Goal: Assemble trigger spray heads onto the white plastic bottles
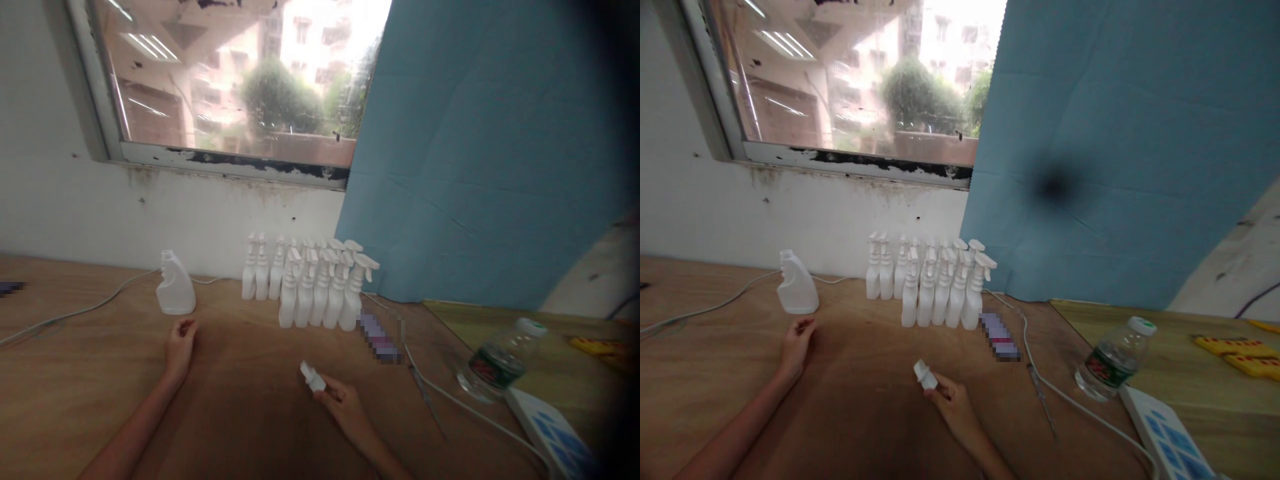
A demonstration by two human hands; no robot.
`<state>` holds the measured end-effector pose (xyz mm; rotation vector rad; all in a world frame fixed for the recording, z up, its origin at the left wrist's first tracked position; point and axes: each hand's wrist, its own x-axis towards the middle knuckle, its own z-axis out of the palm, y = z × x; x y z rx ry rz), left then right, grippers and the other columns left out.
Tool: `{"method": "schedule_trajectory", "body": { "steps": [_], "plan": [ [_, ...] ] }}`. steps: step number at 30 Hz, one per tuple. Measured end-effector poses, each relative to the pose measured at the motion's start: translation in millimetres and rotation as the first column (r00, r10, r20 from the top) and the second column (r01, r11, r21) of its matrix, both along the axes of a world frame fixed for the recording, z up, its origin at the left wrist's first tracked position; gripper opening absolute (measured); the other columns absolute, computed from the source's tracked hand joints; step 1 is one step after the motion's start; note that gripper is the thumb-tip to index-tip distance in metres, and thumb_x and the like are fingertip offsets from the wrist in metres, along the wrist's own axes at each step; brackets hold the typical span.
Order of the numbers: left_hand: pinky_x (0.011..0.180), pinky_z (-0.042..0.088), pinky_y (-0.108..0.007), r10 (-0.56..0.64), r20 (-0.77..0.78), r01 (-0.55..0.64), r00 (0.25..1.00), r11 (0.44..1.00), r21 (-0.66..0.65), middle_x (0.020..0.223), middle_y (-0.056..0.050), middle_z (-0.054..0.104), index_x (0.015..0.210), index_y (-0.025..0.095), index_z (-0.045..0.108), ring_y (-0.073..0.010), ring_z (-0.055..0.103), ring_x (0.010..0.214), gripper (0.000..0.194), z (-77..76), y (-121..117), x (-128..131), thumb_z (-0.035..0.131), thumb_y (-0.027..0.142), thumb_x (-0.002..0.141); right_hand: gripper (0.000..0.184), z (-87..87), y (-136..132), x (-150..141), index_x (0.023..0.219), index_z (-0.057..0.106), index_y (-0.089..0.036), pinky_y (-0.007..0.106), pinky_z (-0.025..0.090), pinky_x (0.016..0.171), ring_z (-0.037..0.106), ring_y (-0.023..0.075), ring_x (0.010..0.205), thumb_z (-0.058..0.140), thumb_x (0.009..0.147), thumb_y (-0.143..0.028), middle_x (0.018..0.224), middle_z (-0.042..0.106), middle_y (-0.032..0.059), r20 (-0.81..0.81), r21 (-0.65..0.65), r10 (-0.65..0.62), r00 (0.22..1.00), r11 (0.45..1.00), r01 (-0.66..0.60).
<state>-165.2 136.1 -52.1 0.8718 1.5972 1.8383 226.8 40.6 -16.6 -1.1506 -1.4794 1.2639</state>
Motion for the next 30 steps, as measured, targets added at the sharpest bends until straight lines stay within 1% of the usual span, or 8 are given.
{"method": "schedule_trajectory", "body": {
  "steps": [3, 6, 10, 12, 15, 19, 25, 30],
  "plan": [
    [0.053, 0.043, -0.025, -0.296, 0.009, 0.296, 0.955, 0.955, -0.010, 0.068, 0.001, 0.058, 0.092, 0.017, 0.057, -0.0144, 0.054, 0.055, 0.053, 0.2, -13.3, 57.4, 0.069, 0.058, 0.061, 0.045, 2.9, -1.9, -1.8, 0.110, 0.072, -0.022, 0.043, 0.051, 0.085, 0.067, 0.0307, 0.091, 0.073, 0.072, -0.046, 0.097, 0.075, 0.0060, 0.032, 0.008, 0.018, 0.999, 1.000, -0.018],
    [0.045, 0.037, -0.022, -0.540, -0.003, 0.540, 0.842, 0.841, -0.033, 0.057, 0.003, 0.054, 0.094, 0.017, 0.059, -0.0118, 0.049, 0.045, 0.053, -0.5, -30.6, 119.4, 0.066, 0.062, 0.068, 0.046, 7.6, -4.6, -4.4, 0.113, 0.070, -0.022, 0.046, 0.046, 0.094, 0.064, 0.0318, 0.102, 0.072, 0.074, -0.045, 0.106, 0.073, 0.0064, 0.031, 0.033, 0.063, 0.998, 0.997, -0.064],
    [0.042, 0.034, -0.023, -0.709, -0.025, 0.707, 0.704, 0.704, -0.060, 0.055, 0.000, 0.057, 0.105, 0.015, 0.060, -0.0113, 0.046, 0.040, 0.056, 1.0, -52.7, 183.7, 0.054, 0.064, 0.079, 0.045, 8.7, -8.1, -5.9, 0.116, 0.069, -0.024, 0.048, 0.044, 0.099, 0.062, 0.0331, 0.109, 0.070, 0.075, -0.044, 0.112, 0.071, 0.0054, 0.079, 0.059, 0.080, 0.994, 0.995, -0.085],
    [0.050, 0.041, -0.025, -0.760, -0.058, 0.759, 0.648, 0.650, -0.039, 0.066, -0.004, 0.064, 0.109, 0.016, 0.061, -0.0139, 0.055, 0.050, 0.055, 4.9, -60.6, 200.0, 0.052, 0.063, 0.082, 0.044, 4.7, -9.6, -5.1, 0.118, 0.068, -0.026, 0.048, 0.045, 0.098, 0.062, 0.0330, 0.108, 0.069, 0.077, -0.040, 0.112, 0.071, 0.0043, 0.131, 0.089, 0.085, 0.988, 0.991, -0.097],
    [0.069, 0.047, -0.028, -0.808, -0.144, 0.816, 0.571, 0.578, -0.012, 0.090, -0.009, 0.068, 0.111, 0.017, 0.062, -0.0191, 0.063, 0.078, 0.050, 12.6, -68.7, 204.2, 0.051, 0.058, 0.086, 0.043, -3.1, -12.3, -3.0, 0.120, 0.066, -0.031, 0.044, 0.050, 0.093, 0.067, 0.0312, 0.100, 0.068, 0.078, -0.035, 0.106, 0.073, 0.0023, 0.237, 0.172, 0.089, 0.967, 0.976, -0.132],
    [0.067, 0.046, -0.027, -0.843, -0.216, 0.850, 0.493, 0.520, -0.086, 0.085, -0.008, 0.067, 0.107, 0.014, 0.064, -0.0190, 0.062, 0.075, 0.049, 16.8, -74.0, 192.8, 0.053, 0.057, 0.085, 0.045, -9.1, -15.9, -1.5, 0.125, 0.062, -0.033, 0.037, 0.055, 0.084, 0.071, 0.0290, 0.088, 0.068, 0.081, -0.034, 0.095, 0.076, 0.0031, 0.408, 0.261, 0.141, 0.902, 0.929, -0.263],
    [0.064, 0.043, -0.025, -0.845, -0.319, 0.858, 0.429, 0.492, -0.149, 0.083, -0.006, 0.067, 0.109, 0.016, 0.062, -0.0178, 0.061, 0.073, 0.049, 16.3, -75.6, 185.9, 0.059, 0.056, 0.082, 0.046, -14.7, -17.2, -1.2, 0.129, 0.057, -0.033, 0.036, 0.055, 0.082, 0.072, 0.0287, 0.087, 0.065, 0.084, -0.035, 0.103, 0.074, 0.0040, 0.503, 0.368, 0.088, 0.860, 0.879, -0.305],
    [0.063, 0.042, -0.025, -0.840, -0.348, 0.842, 0.417, 0.501, -0.200, 0.084, -0.006, 0.067, 0.111, 0.015, 0.063, -0.0179, 0.060, 0.073, 0.047, 21.2, -76.9, 185.8, 0.060, 0.052, 0.081, 0.048, -17.9, -18.4, -0.7, 0.132, 0.055, -0.032, 0.035, 0.056, 0.082, 0.072, 0.0281, 0.087, 0.063, 0.086, -0.038, 0.104, 0.074, 0.0049, 0.540, 0.424, 0.027, 0.841, 0.855, -0.299]
  ]
}}
